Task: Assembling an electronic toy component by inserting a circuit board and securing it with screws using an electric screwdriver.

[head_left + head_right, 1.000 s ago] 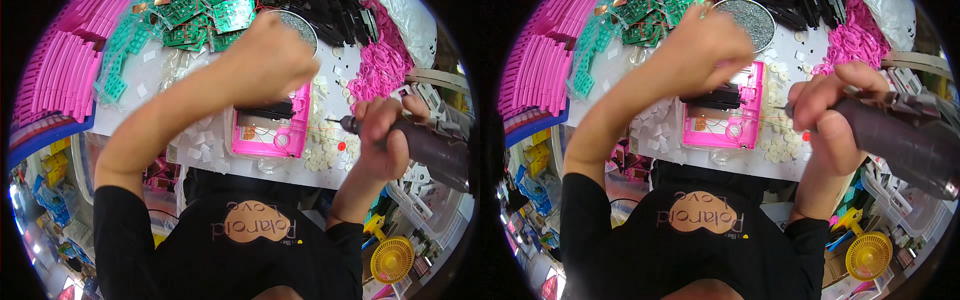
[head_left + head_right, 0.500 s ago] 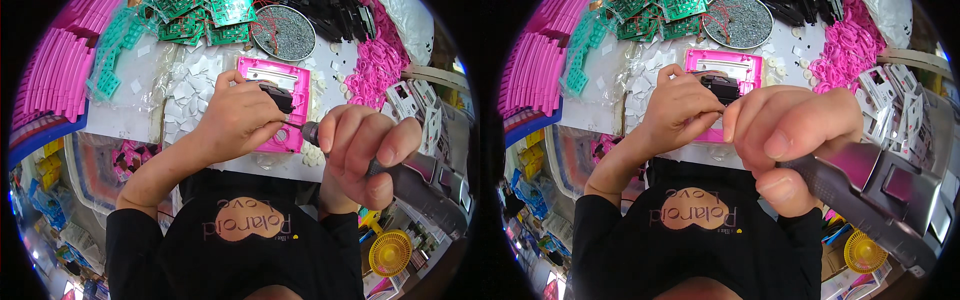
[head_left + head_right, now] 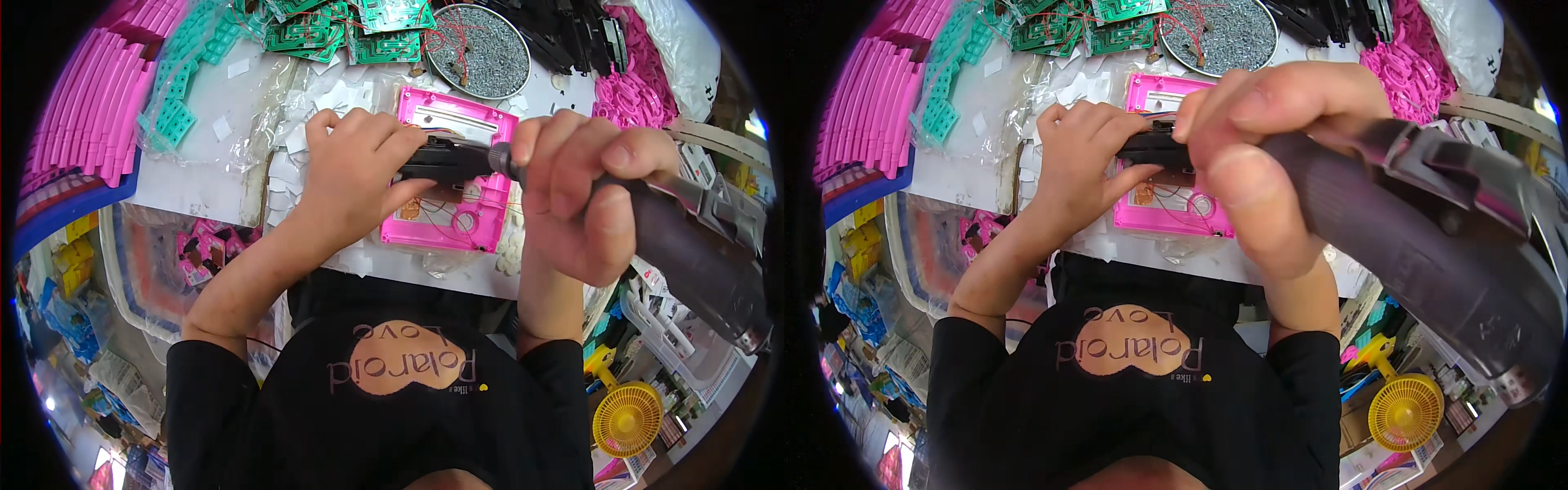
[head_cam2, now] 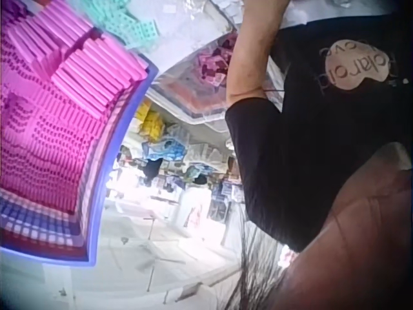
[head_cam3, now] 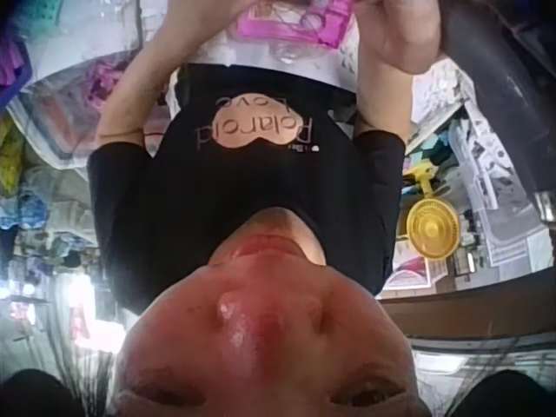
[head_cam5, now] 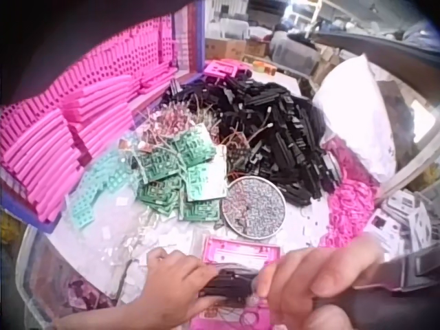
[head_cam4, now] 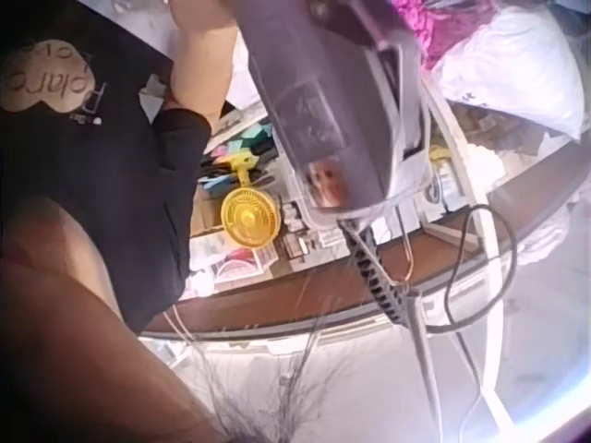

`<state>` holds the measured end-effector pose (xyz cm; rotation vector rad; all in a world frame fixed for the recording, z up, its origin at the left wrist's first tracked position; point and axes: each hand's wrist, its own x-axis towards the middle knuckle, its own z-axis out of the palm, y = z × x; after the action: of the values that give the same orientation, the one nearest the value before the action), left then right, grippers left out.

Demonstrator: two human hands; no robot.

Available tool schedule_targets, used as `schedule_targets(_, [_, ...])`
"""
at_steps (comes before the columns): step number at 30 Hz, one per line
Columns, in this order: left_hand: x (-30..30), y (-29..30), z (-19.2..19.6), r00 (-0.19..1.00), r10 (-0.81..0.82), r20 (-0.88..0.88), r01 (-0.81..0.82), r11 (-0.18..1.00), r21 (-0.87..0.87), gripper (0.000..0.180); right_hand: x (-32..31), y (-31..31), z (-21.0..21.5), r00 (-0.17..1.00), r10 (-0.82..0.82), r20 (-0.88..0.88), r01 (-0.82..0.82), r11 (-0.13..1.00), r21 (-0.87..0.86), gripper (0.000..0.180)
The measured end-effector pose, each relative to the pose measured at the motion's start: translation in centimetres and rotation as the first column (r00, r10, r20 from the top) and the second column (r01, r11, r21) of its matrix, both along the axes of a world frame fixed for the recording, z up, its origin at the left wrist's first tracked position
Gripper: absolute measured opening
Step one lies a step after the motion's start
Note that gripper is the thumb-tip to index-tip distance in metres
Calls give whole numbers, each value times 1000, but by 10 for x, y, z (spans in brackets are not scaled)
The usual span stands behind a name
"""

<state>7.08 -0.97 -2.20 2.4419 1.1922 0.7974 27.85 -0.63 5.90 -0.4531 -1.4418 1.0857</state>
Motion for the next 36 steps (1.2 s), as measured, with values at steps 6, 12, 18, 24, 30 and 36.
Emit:
schedule_targets(6, [-1,4,-6,997,-42,69,42,999,-2,44,-15,3,-8,996,-75,51,77,997,-27,26])
schedule_targets(12, [-2,4,-8,994,-45,101,45,999,6,43,-19,3,-15,995,-79,68,82,995,-51,26])
schedule_targets(18, [-3,4,-8,993,-51,107,51,999,4,43,-26,-1,-13,988,-112,104,119,990,-71,26])
schedule_targets(24, [-3,4,-10,986,-103,131,99,994,38,41,-31,-1,-11,975,-115,190,125,991,-39,24])
schedule_targets(30, [0,5,-15,983,-93,160,77,992,101,38,-25,14,-10,863,-125,490,73,990,123,28])
schedule_targets(36, [2,7,-12,976,-70,207,60,997,54,39,-21,11,-7,977,-41,208,62,993,-97,58])
